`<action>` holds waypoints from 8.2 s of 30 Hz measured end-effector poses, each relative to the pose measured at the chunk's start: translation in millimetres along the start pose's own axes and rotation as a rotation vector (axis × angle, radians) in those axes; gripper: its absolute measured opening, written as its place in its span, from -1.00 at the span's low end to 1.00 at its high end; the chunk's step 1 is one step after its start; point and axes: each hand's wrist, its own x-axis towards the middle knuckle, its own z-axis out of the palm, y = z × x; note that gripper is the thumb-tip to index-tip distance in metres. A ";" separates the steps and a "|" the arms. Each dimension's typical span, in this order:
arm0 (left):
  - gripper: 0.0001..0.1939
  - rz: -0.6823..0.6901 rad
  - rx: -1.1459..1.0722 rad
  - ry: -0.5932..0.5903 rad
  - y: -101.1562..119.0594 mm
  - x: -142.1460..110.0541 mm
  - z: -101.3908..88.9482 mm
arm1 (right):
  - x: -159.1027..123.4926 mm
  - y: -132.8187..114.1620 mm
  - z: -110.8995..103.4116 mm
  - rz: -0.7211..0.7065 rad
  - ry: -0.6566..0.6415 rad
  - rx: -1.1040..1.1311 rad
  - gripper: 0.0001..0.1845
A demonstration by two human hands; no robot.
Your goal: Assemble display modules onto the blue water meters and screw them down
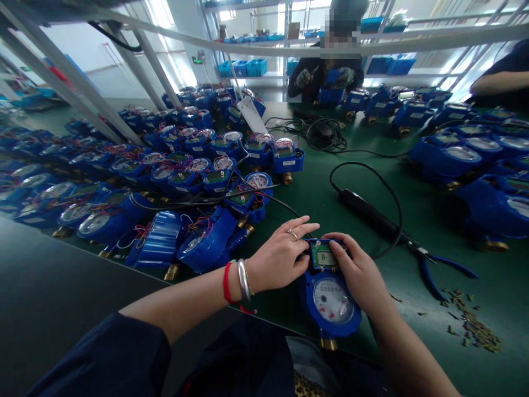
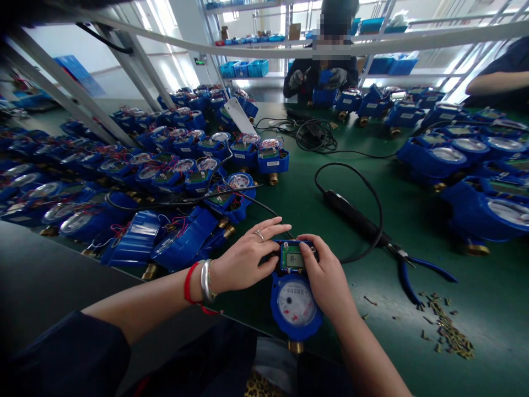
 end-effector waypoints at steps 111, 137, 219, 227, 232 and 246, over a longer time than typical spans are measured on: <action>-0.59 -0.561 -0.918 0.247 12.2 -12.3 41.7 | -19.5 32.0 -1.3 0.172 -0.034 0.561 -0.41; -0.76 0.045 0.195 0.019 1.7 -2.4 -0.9 | -19.9 36.7 3.9 0.218 0.063 0.378 -0.35; -0.71 0.178 0.144 0.040 -12.1 -14.7 -2.3 | -19.0 37.2 5.7 0.126 0.069 0.309 -0.32; -0.71 0.236 0.235 0.075 -11.3 -17.2 -2.9 | -17.9 37.2 6.1 0.119 0.073 0.300 -0.30; -0.75 0.225 0.193 0.069 -6.2 -28.2 -0.7 | -17.4 37.4 5.7 0.126 0.064 0.295 -0.29; -0.67 0.187 0.240 -0.204 14.6 -11.5 -16.6 | -17.2 37.1 6.9 0.045 0.068 0.252 -0.31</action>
